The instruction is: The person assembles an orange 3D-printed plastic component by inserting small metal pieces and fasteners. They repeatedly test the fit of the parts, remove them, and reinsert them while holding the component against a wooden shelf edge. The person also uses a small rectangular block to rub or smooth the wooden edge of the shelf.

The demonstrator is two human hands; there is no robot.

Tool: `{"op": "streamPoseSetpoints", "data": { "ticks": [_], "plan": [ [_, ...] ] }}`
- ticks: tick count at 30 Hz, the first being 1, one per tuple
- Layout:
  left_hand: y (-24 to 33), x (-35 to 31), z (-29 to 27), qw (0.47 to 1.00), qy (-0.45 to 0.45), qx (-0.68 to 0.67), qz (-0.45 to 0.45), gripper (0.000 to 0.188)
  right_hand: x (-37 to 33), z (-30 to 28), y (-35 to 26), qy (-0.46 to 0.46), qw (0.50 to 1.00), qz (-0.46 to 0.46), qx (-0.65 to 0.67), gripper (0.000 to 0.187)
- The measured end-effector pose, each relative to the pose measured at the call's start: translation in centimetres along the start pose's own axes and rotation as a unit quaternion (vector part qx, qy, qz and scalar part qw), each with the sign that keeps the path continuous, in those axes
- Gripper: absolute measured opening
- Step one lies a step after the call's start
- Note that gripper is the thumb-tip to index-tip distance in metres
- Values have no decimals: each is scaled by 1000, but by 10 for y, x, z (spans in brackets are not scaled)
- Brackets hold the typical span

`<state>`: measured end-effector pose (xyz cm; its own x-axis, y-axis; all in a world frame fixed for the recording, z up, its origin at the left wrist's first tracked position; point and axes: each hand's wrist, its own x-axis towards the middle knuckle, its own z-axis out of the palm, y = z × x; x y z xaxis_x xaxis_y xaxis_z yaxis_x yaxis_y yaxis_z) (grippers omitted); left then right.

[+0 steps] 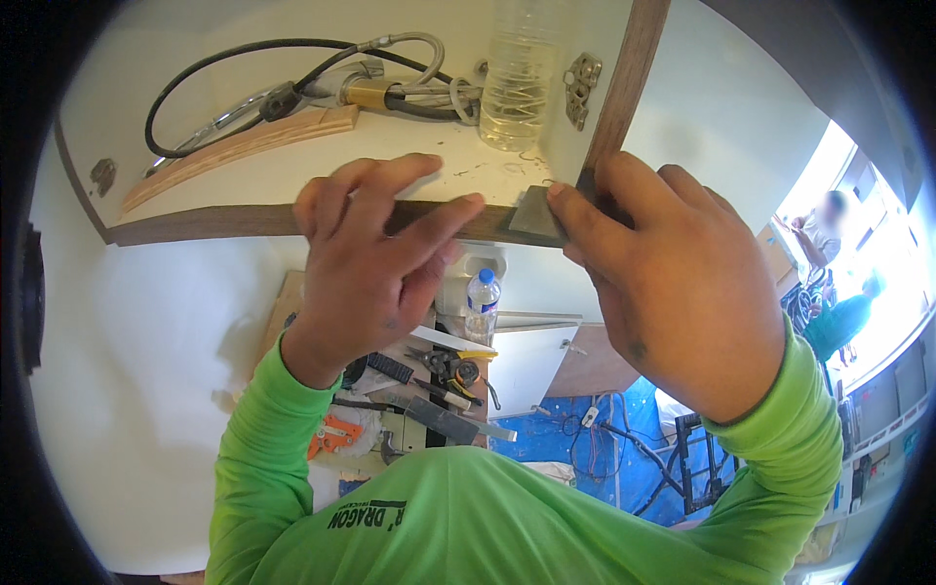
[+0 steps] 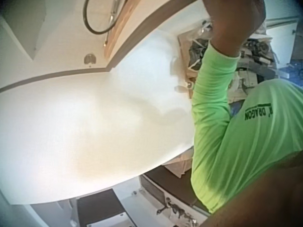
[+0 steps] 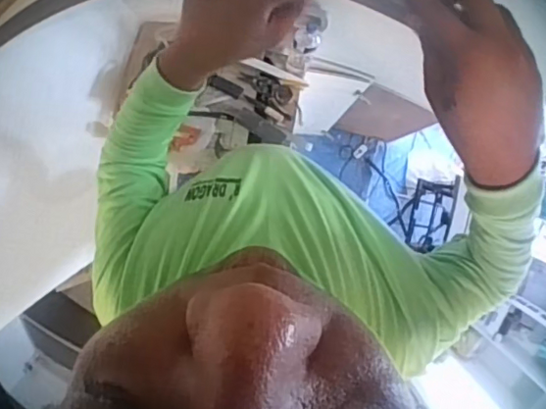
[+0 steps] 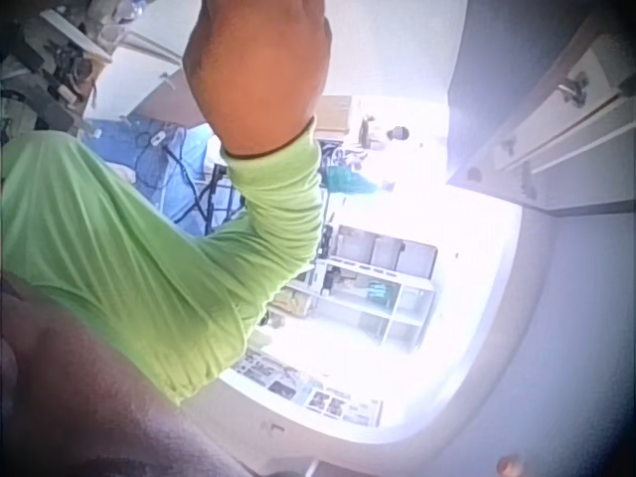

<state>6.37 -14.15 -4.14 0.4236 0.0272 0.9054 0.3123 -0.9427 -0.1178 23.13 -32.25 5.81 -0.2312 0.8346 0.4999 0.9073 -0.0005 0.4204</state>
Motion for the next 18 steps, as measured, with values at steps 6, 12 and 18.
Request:
{"op": "streamPoseSetpoints", "data": {
  "ticks": [6, 12, 18],
  "plan": [
    [-17, -13, -7, 995, 48, 65, -53, 26, -8, 9, 16, 17, 1000, -16, 13, 43],
    [-37, -28, -17, 980, 111, 128, -101, 20, -8, 11, 20, 7, 1000, -21, -1, 40],
    [-50, -39, -24, 974, 147, 126, -114, 15, -5, 7, 6, -10, 998, -35, -49, 40]
  ]
}}
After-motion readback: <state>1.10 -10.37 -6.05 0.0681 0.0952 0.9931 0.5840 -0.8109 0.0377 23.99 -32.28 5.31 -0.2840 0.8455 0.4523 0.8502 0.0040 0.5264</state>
